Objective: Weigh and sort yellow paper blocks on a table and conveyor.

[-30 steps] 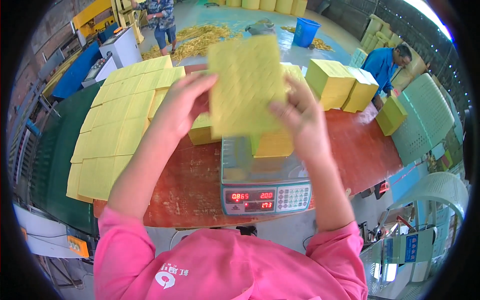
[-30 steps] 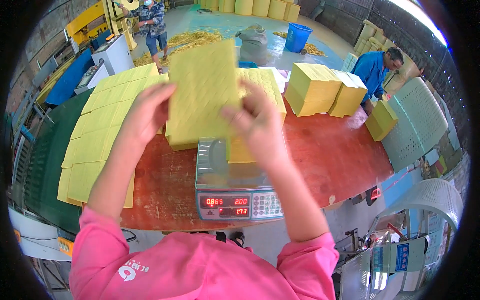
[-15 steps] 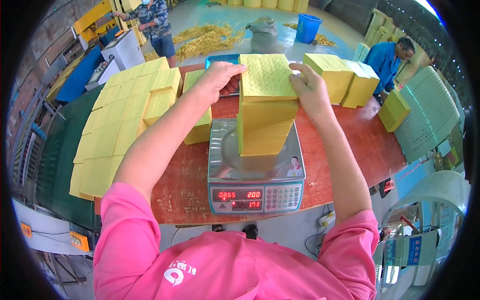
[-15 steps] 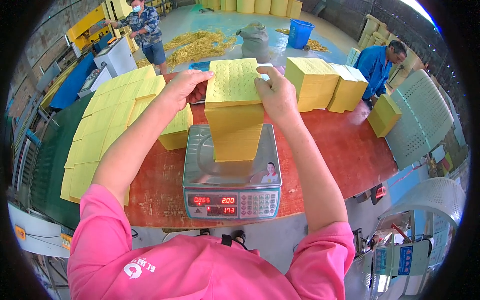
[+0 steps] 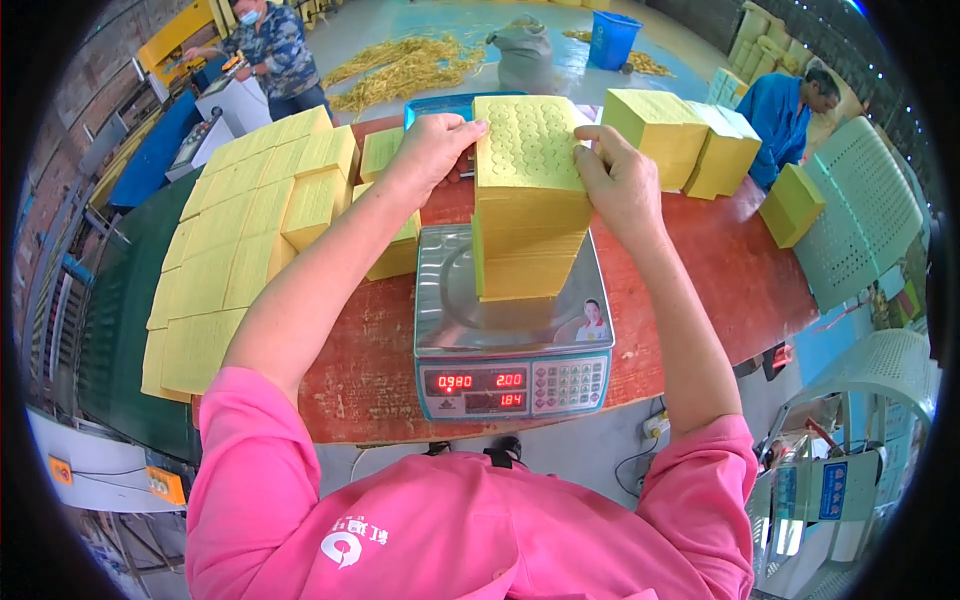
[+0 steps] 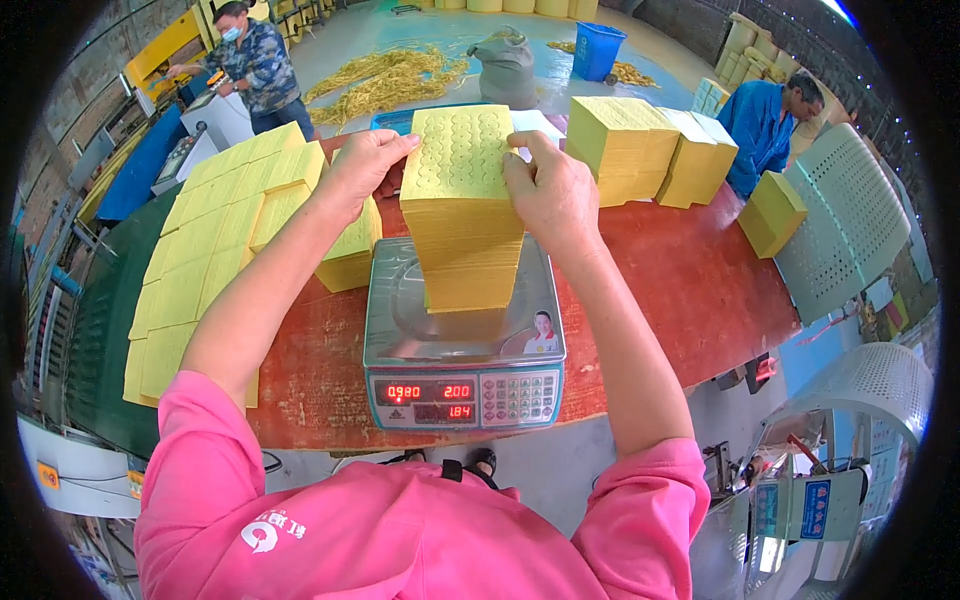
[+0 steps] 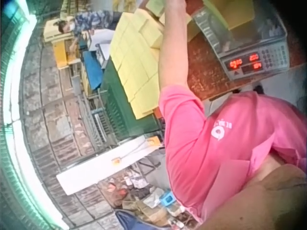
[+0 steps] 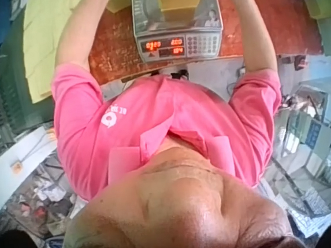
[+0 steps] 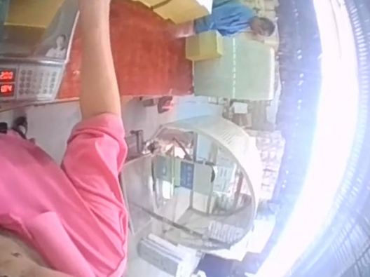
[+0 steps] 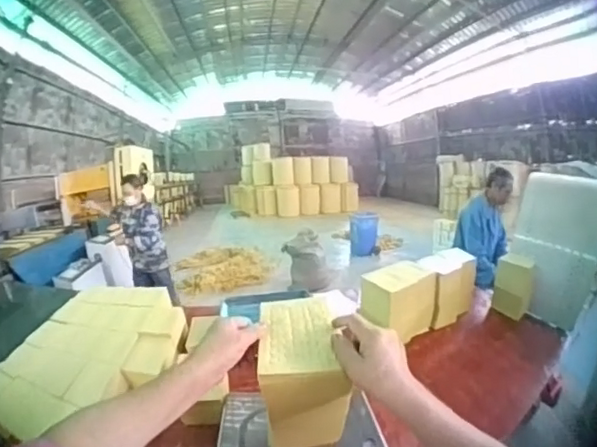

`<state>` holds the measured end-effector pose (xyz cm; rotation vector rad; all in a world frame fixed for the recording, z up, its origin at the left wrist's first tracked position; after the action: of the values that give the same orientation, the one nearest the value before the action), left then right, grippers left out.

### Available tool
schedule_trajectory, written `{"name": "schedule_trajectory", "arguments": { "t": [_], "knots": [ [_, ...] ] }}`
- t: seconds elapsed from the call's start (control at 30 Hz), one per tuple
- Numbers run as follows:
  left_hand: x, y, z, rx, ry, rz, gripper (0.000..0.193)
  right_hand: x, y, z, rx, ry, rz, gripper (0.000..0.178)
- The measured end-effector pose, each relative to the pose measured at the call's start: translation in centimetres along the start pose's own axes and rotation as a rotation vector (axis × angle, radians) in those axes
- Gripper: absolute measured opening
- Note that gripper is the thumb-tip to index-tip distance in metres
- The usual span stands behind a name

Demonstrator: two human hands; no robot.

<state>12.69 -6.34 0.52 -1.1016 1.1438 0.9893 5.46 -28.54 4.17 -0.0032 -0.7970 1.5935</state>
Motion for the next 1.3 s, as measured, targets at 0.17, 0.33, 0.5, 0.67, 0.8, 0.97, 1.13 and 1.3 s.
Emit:
{"name": "schedule_trajectory", "arguments": {
  "t": [0.17,0.33,0.5,0.67,0.8,0.97,1.13,1.3],
  "knots": [
    [0.0,1.9,1.7,-0.088,-0.056,-0.131,0.033,-2.3,2.0,0.5,-0.167,-0.463,-0.133,0.026],
    [2.9,10.8,5.8,-0.212,0.172,-0.057,0.030,-3.2,8.7,2.2,-0.181,-0.732,-0.231,0.025],
    [11.2,21.8,12.7,-0.558,0.212,0.148,0.024,-5.5,14.0,0.1,-0.081,-0.750,-0.301,0.025],
    [14.0,29.7,14.5,-0.756,0.241,0.190,0.024,-7.0,15.2,-0.4,-0.044,-0.829,-0.241,0.028],
    [14.9,32.2,12.3,-0.824,0.299,0.200,0.022,-7.2,16.0,-2.6,0.040,-0.901,-0.260,0.027],
    [14.8,33.3,9.8,-0.810,0.318,0.194,0.021,-6.7,17.3,-3.8,0.129,-0.975,-0.272,0.027],
    [14.1,33.0,8.5,-0.779,0.317,0.166,0.020,-7.8,17.8,-2.9,0.113,-0.970,-0.286,0.027],
    [14.2,31.3,8.0,-0.761,0.321,0.193,0.020,-8.8,17.5,-3.2,0.109,-0.943,-0.300,0.027]
  ]
}}
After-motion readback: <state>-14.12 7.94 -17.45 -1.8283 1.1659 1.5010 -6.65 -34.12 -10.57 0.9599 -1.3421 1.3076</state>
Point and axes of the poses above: each hand's wrist, its own y-axis away from the middle knuckle, its own z-axis out of the back of the hand, x = y × z, the point moved 8 cm from there along -y, towards the middle knuckle, and after that the axes turned 12 degrees about y, right-handed, at the moved point
